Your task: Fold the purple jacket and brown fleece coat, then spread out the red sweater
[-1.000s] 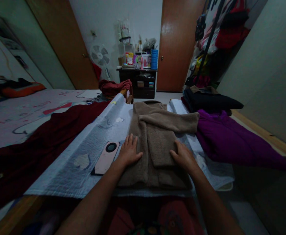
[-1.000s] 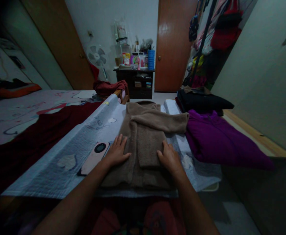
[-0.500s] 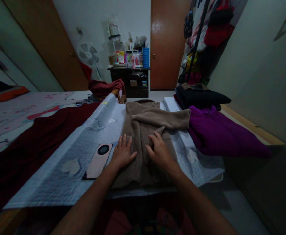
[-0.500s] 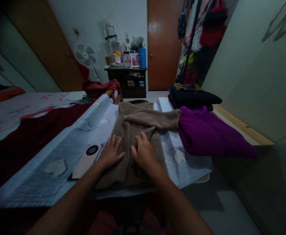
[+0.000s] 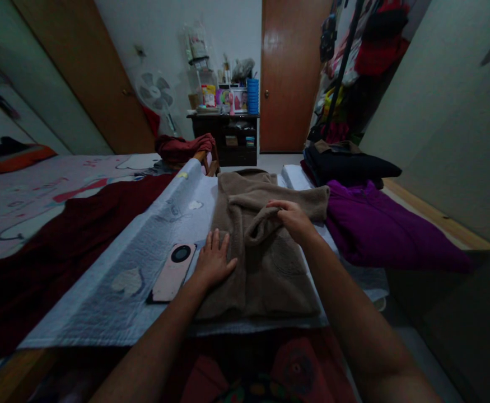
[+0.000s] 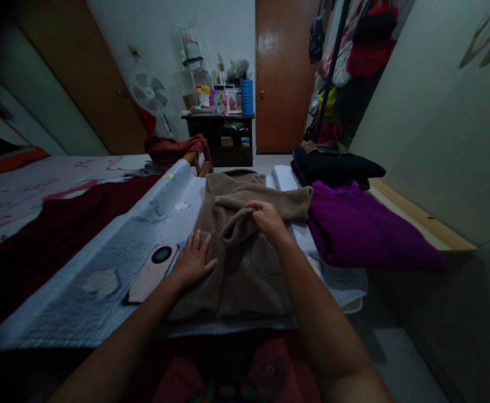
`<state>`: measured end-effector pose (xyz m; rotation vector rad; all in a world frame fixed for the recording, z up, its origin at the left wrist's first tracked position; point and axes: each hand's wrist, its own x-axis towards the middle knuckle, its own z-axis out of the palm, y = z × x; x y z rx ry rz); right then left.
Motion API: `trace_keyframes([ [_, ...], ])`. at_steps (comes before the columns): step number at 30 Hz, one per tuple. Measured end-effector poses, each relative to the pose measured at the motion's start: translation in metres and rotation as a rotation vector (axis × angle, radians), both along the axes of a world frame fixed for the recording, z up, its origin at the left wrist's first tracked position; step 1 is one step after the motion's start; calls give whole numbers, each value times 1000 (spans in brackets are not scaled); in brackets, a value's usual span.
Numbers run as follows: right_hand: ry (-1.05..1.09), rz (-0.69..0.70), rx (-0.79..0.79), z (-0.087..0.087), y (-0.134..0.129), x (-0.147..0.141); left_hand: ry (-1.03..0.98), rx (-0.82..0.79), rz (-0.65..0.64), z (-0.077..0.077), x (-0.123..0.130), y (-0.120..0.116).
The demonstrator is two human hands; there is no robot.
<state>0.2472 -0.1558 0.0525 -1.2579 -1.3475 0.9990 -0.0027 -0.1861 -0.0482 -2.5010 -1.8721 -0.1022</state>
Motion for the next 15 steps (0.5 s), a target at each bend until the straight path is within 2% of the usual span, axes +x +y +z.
trace_keyframes([
  [2,-87,-13,39,-1,-17,9,-3,9,1,-2,0,0],
  [5,-499,-39,100,0,-52,19,-4,23,-1,-3,-1,-2],
  [7,-836,42,-11,3,-74,23,-4,16,-8,-1,0,-3],
  [9,-1073,138,-161,9,-90,23,-5,2,-9,3,1,-5],
  [11,-1190,150,-206,15,-94,20,-1,-13,-8,7,2,-6],
  [12,-1208,140,-171,15,-93,16,3,-24,-6,8,3,-7],
  [15,-1191,142,51,4,-80,1,16,-59,-4,11,4,-11],
])
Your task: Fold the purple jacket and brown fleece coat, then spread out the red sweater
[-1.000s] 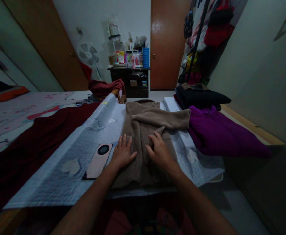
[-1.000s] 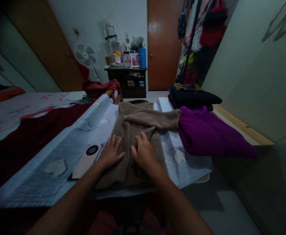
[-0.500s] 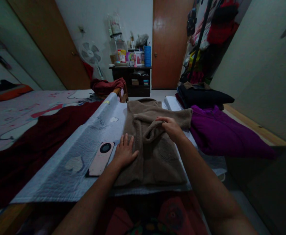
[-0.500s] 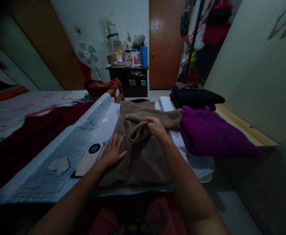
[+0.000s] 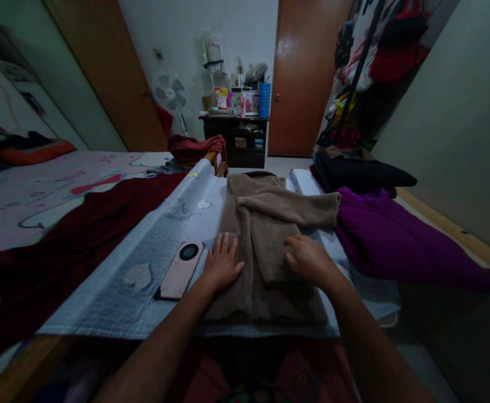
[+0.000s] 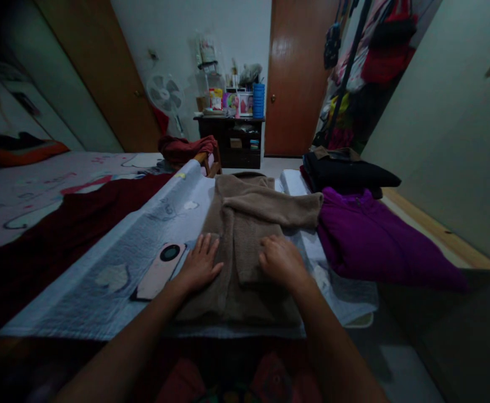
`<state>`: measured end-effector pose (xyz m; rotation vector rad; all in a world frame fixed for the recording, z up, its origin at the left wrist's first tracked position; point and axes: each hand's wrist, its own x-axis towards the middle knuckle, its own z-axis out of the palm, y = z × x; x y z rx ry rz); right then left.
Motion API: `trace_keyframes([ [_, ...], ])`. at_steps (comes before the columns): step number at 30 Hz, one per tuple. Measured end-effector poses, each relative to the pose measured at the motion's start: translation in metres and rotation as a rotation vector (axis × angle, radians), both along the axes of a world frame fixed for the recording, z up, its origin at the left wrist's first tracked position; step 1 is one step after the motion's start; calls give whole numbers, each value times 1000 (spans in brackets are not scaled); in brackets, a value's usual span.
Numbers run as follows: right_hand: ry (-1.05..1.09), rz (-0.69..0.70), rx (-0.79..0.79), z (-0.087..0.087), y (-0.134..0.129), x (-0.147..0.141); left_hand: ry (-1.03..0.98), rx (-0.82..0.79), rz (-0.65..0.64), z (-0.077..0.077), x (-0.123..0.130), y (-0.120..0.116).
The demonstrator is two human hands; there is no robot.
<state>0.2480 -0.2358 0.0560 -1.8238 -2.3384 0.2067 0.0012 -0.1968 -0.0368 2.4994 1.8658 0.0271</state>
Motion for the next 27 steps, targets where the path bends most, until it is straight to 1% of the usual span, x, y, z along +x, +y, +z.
trace_keyframes([
  [1,13,35,53,-9,5,-6,1,-9,-1,0,0,-2],
  [2,13,30,93,-21,8,-12,1,-17,-3,0,0,-5],
  [3,7,-6,107,-34,11,-17,0,-23,-7,1,0,-8],
  [6,-11,-21,43,-72,11,-26,-5,-41,-21,1,-1,-20],
  [8,-28,-18,39,-86,9,-27,-18,-49,-31,2,-2,-28],
  [9,-33,-19,38,-88,8,-26,-30,-50,-35,2,-2,-32],
  [11,-34,-18,18,-83,10,-26,-60,-49,-39,3,-3,-36],
  [13,-13,-3,-11,-71,15,-28,-100,-44,-44,4,-5,-38],
  [16,128,67,-29,-51,29,-41,-190,-43,-62,4,-11,-38],
  [19,275,117,-82,-42,44,-61,-338,-44,-79,4,-18,-36],
  [21,268,88,-135,-42,52,-75,-470,-44,-69,5,-23,-34],
  [24,188,-26,-188,-46,62,-93,-659,-42,-36,6,-31,-31],
  [27,151,-124,-195,-47,69,-107,-759,8,8,4,-39,-24],
])
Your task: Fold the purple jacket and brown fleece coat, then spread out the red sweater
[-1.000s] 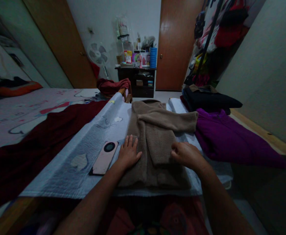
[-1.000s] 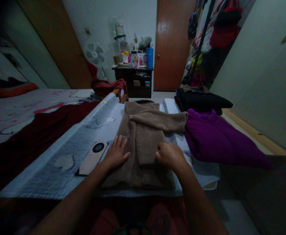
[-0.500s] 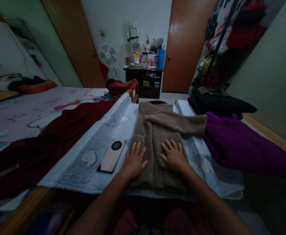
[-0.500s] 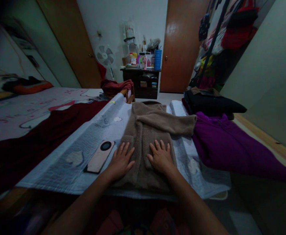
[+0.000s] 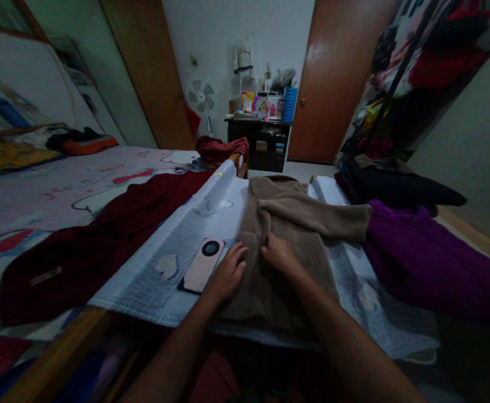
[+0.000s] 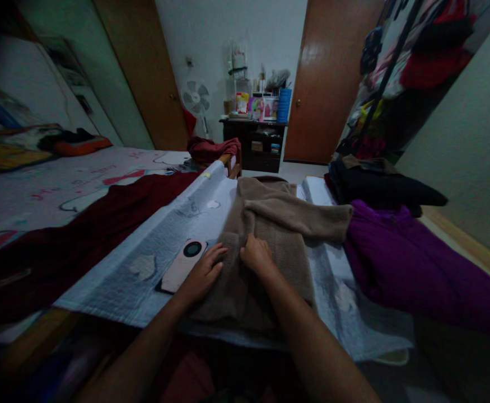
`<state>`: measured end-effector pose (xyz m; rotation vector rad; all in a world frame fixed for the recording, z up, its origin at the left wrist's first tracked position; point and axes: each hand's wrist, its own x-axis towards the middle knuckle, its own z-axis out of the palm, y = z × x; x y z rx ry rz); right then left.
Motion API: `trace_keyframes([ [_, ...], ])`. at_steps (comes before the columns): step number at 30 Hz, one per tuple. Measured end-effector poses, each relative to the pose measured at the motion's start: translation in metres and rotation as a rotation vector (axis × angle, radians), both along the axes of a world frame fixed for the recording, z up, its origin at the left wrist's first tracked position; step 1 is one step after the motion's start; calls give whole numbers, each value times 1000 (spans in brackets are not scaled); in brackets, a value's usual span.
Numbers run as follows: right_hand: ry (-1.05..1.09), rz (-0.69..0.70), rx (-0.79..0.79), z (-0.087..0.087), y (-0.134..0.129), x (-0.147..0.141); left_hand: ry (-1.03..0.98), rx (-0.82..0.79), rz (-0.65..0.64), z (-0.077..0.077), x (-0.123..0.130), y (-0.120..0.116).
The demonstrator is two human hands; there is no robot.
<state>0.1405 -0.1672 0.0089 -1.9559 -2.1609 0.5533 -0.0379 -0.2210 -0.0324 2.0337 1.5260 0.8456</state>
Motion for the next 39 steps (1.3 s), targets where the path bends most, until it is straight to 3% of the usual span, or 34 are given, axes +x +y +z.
trace_keyframes([
  [6,35,-170,0,-3,10,-8,40,50,49,-11,-12,28],
  [14,165,-216,190,-31,10,1,329,128,15,-9,-3,51],
  [20,301,-246,334,-39,7,7,496,175,-53,-19,21,50],
  [25,240,-263,306,-42,7,8,609,186,-24,-26,35,43],
  [34,273,-315,322,-48,11,12,693,223,-11,-22,46,37],
  [39,259,-250,351,-45,10,13,696,228,4,-26,46,39],
])
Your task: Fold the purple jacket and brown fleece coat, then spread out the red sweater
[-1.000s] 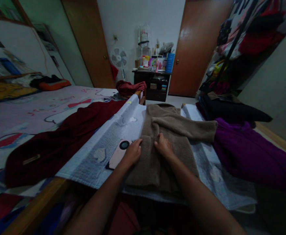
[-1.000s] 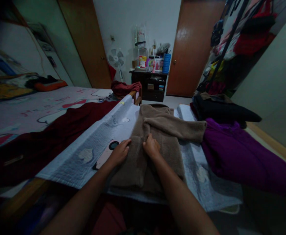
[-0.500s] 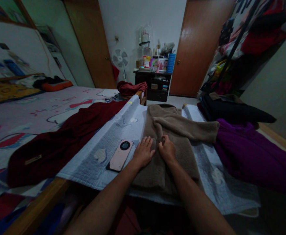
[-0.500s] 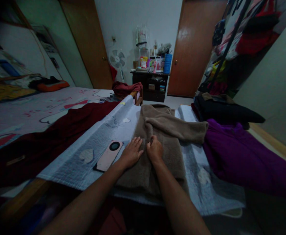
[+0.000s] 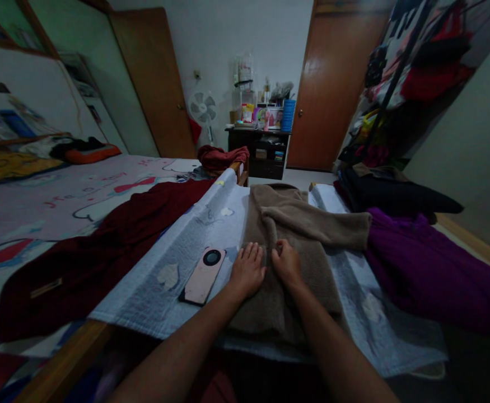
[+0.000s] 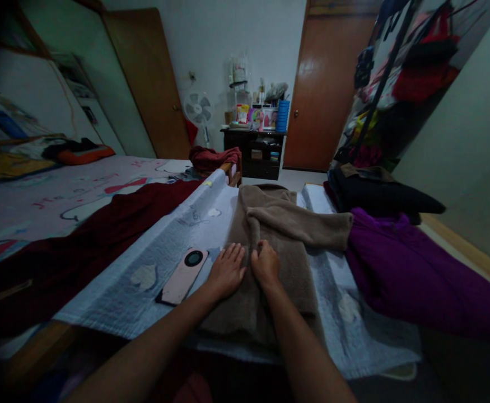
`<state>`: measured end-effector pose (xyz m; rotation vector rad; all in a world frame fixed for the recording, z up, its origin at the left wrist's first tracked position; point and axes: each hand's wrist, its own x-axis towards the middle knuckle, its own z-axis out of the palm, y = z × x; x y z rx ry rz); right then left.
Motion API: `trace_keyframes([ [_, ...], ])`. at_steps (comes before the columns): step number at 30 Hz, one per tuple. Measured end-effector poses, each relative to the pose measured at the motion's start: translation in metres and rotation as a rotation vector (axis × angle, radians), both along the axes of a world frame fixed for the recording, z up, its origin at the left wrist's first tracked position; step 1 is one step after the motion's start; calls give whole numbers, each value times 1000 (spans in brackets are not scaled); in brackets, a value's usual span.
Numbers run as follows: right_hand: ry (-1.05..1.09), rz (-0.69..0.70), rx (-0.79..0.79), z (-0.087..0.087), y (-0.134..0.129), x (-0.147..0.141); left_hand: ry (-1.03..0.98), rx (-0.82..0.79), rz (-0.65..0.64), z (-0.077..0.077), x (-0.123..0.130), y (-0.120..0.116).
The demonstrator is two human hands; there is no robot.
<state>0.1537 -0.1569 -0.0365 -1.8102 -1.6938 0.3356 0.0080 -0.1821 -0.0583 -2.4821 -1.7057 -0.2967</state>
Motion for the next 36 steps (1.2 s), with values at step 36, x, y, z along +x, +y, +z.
trace_keyframes([
  [36,-196,586,-311,31,-71,61,-61,-201,-176,41,21,-4],
])
